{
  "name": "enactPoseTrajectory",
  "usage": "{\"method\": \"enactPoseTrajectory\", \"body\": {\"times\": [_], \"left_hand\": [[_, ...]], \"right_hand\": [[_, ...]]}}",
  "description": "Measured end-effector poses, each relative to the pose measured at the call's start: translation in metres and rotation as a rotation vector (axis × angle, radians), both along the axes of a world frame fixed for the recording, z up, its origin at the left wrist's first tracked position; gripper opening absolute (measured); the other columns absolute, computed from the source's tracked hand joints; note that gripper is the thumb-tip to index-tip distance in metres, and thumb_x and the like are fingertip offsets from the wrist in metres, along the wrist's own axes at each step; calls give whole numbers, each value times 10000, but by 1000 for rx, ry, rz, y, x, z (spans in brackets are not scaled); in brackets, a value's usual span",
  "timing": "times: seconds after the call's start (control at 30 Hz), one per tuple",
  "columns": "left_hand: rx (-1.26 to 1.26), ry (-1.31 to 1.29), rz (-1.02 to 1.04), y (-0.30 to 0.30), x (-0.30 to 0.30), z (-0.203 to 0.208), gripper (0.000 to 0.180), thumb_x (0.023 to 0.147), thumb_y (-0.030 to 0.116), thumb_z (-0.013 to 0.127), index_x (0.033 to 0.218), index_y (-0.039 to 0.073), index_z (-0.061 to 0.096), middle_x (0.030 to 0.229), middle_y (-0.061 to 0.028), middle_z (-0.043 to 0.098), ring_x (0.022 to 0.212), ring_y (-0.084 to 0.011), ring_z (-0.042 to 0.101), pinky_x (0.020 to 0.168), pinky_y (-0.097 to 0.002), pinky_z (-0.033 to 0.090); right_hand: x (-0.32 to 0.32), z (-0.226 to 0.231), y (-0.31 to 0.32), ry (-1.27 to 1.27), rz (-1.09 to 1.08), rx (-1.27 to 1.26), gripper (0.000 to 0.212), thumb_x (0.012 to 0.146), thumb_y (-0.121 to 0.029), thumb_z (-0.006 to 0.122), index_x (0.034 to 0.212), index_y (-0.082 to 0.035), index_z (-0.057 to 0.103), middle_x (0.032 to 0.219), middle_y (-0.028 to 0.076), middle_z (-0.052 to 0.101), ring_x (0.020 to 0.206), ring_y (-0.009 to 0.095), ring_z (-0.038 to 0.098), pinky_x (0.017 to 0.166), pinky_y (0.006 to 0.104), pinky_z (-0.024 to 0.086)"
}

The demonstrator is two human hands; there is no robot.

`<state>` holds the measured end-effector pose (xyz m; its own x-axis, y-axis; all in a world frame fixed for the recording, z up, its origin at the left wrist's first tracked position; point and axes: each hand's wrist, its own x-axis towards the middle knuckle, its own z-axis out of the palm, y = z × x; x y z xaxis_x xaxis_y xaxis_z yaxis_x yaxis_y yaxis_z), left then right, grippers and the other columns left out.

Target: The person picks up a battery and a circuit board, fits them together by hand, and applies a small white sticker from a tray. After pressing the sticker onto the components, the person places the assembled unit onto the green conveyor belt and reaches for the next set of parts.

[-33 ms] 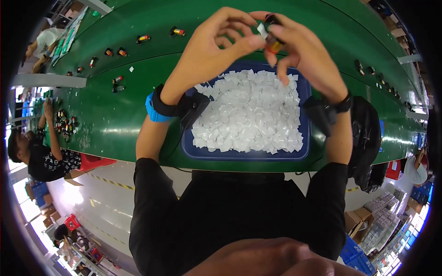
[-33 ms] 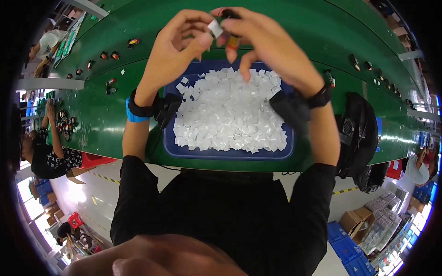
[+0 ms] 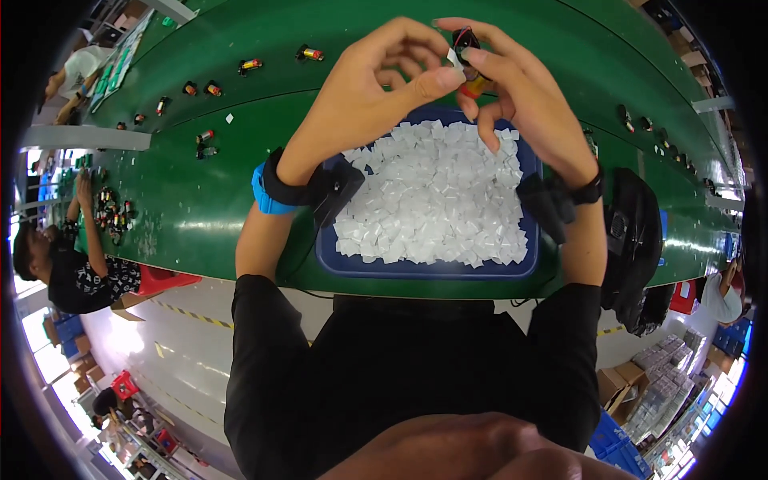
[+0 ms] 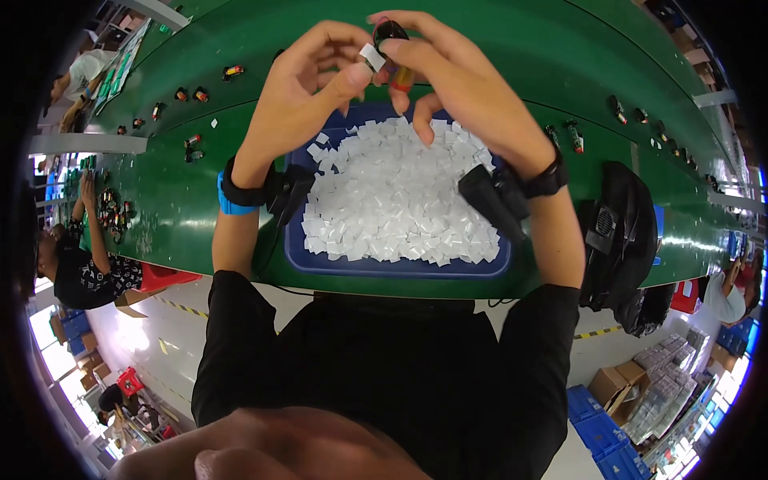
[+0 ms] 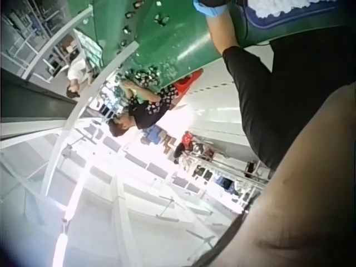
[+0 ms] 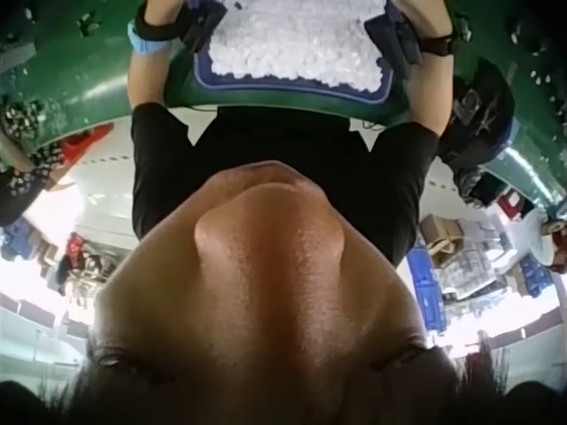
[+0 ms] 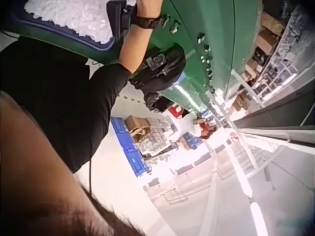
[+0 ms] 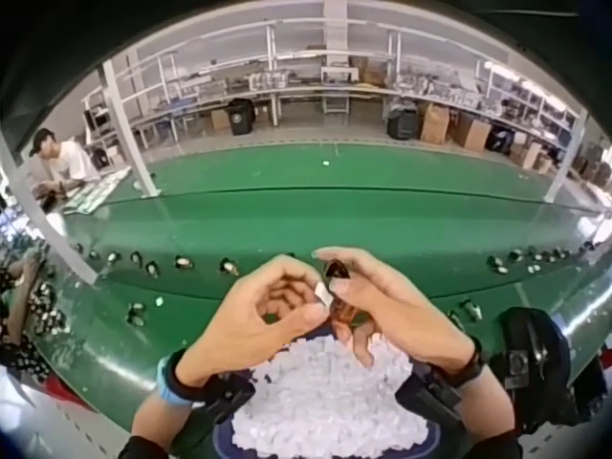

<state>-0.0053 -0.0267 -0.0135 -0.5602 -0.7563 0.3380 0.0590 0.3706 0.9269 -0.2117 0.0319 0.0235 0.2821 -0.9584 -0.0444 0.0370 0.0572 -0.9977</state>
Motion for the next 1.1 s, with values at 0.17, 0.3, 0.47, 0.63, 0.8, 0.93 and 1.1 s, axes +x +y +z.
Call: {"method": "enactPoseTrajectory", "body": {"times": [0.17, 0.3, 0.47, 0.63, 0.8, 0.93, 1.1], "left_hand": [[254, -12, -171, 17, 5, 7, 330, 968, 309, 666, 1105, 14, 608, 936, -52, 639, 787, -103, 629, 572, -228, 491], [340, -1, -197, 21, -3, 4, 301, 994, 280, 631, 1085, -6, 609, 876, -54, 632, 729, -107, 626, 528, -234, 497], [353, 100, -187, 28, -11, 4, 282, 1016, 233, 593, 1087, -39, 619, 849, -72, 640, 720, -118, 635, 532, -248, 522], [326, 113, -173, 36, -6, 6, 298, 1025, 229, 574, 1109, -52, 627, 891, -93, 661, 739, -134, 652, 552, -258, 546], [385, 149, -138, 37, -7, 10, 243, 1025, 130, 526, 1156, -57, 609, 943, -112, 674, 758, -153, 666, 575, -271, 567], [440, 168, -188, 33, -8, 8, 229, 1002, 52, 501, 1192, -29, 599, 1055, -123, 658, 783, -164, 669, 589, -279, 571], [309, 137, -223, 28, -7, 2, 312, 971, 26, 528, 1282, 12, 551, 1137, -112, 624, 850, -179, 657, 611, -290, 567]], "right_hand": [[-12, -10, 4, 212, 18, -78, 416, 1012, -212, 517, 1395, -54, 497, 981, 38, 575, 764, 67, 562, 477, 203, 459], [-1, -24, 13, 142, 7, -246, 404, 970, -115, 585, 1360, -28, 526, 1014, 42, 589, 748, 75, 572, 516, 198, 475], [-5, -17, 19, 118, -243, -461, 383, 881, 10, 685, 1251, 10, 589, 1092, 79, 621, 821, 108, 627, 599, 214, 531], [-8, -15, 24, 393, -289, -874, 380, 812, 73, 745, 1168, 31, 618, 1124, 110, 638, 895, 142, 669, 669, 231, 569], [-9, -21, 23, 366, -339, -893, 404, 771, 87, 780, 1140, 30, 625, 1072, 118, 658, 863, 161, 687, 702, 241, 580], [-8, -23, 22, 460, -336, -1073, 393, 773, 81, 780, 1131, 25, 628, 1038, 118, 669, 846, 163, 690, 710, 250, 578], [-9, -22, 16, 460, -338, -1063, 369, 767, 77, 777, 1107, 15, 648, 1026, 108, 672, 816, 150, 678, 685, 243, 561]]}}
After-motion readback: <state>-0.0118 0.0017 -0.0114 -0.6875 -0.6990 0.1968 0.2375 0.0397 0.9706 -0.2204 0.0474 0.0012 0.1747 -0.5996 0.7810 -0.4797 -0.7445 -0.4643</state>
